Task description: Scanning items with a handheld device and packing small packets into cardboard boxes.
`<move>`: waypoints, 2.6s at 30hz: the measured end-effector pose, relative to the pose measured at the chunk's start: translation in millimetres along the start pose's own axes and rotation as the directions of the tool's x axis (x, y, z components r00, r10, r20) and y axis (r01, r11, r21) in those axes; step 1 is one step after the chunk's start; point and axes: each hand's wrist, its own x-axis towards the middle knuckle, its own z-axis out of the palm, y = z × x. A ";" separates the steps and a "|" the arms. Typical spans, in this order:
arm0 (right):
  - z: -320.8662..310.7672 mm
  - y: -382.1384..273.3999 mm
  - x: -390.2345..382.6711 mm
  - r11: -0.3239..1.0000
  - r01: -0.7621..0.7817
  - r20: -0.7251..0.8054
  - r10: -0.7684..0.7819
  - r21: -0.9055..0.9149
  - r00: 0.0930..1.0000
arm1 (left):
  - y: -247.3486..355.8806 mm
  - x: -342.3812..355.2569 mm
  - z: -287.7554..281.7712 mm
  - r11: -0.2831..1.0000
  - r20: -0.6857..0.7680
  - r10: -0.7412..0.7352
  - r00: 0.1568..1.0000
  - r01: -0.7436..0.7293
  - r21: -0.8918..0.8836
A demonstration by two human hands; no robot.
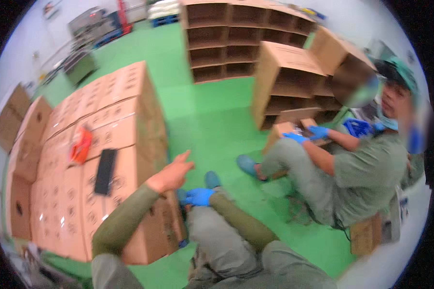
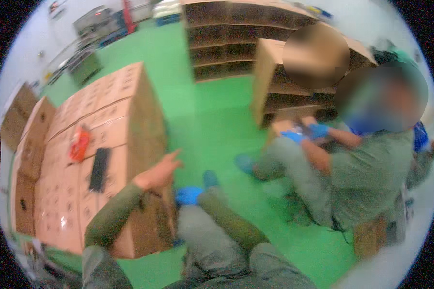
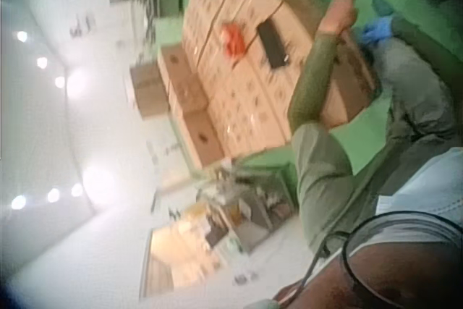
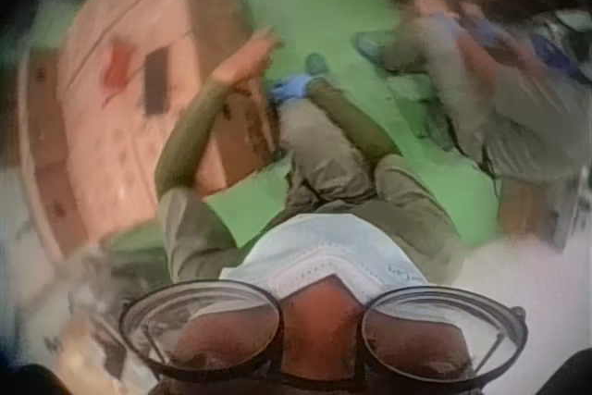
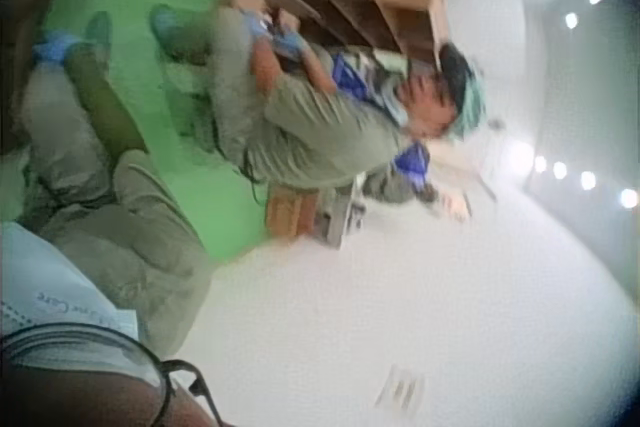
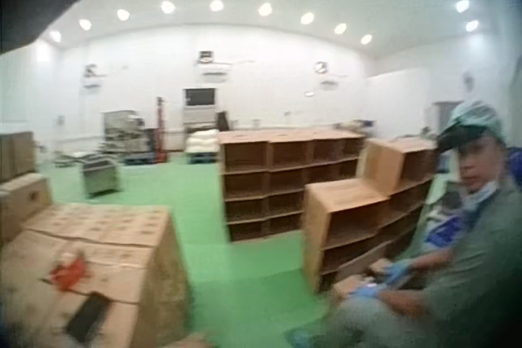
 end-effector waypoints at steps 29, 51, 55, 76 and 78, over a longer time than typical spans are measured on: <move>-29.1 -27.7 -28.0 0.997 0.080 0.104 -0.078 -0.014 0.992 | -17.5 -12.6 10.8 0.994 0.252 -0.108 0.962 0.109 0.010; 3.1 -11.9 -5.2 0.999 0.033 -0.018 -0.034 -0.017 0.999 | -30.5 -18.9 18.3 0.999 0.222 -0.037 0.974 0.028 0.042; -19.6 -30.6 -11.6 0.993 0.116 0.102 -0.117 0.021 0.988 | -26.2 -24.5 3.4 0.997 0.210 -0.059 0.976 0.049 0.053; -31.1 -28.3 -26.1 0.996 0.075 0.057 -0.077 0.040 0.995 | -14.2 -17.1 2.4 0.999 0.194 -0.038 0.980 0.038 0.001; -25.7 -9.2 -22.0 0.999 0.045 0.031 -0.046 0.012 0.998 | -5.8 -3.7 2.9 0.997 0.222 -0.038 0.974 0.052 -0.059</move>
